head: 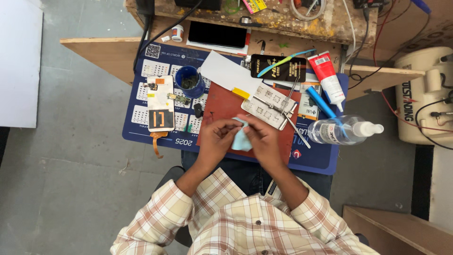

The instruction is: The person uses a screwdriver and tweezers to manipulate a small circuit board on a workbench. They then wipe the board with a cloth and apply liquid from a spray bottle, continuing to clean and adjust the component with tools.

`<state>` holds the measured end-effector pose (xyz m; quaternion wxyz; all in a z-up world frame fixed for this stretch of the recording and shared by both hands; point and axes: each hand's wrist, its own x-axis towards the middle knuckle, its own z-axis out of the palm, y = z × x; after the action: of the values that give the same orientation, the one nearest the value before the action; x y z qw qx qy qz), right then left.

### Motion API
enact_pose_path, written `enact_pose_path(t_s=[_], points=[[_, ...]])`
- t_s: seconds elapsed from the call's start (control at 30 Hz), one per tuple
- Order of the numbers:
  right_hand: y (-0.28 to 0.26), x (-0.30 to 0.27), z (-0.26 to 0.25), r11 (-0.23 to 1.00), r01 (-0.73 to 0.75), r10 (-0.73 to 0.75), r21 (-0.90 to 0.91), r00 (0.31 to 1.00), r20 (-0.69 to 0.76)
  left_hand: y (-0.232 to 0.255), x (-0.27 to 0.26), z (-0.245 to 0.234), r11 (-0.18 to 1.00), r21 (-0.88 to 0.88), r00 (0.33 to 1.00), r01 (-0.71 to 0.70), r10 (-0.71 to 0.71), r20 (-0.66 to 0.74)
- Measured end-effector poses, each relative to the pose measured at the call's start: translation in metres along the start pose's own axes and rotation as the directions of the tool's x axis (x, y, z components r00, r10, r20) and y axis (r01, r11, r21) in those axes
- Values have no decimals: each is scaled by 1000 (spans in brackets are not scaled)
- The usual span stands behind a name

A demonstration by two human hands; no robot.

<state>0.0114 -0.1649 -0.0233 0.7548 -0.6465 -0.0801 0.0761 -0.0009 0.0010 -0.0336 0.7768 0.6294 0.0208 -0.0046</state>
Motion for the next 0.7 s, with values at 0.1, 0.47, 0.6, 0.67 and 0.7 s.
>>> enact_pose_path(t_s=[0.1, 0.47, 0.6, 0.67, 0.7], points=[[4, 1, 3, 998, 30, -28, -54, 999, 42, 1, -1, 2, 997, -67, 999, -44, 42, -33], [8, 3, -17, 933, 8, -53, -359, 992, -116, -20, 4, -6, 989, -83, 982, 120, -106, 159], [5, 13, -27, 991, -134, 133, 20, 990, 36, -18, 6, -12, 988, -101, 985, 119, -105, 134], [4, 13, -35, 998, -26, 29, -59, 998, 55, -11, 8, -11, 981, -154, 989, 122, -106, 105], [3, 12, -39, 994, 26, -19, -103, 998, 66, -7, 9, -10, 978, -166, 990, 127, -116, 74]])
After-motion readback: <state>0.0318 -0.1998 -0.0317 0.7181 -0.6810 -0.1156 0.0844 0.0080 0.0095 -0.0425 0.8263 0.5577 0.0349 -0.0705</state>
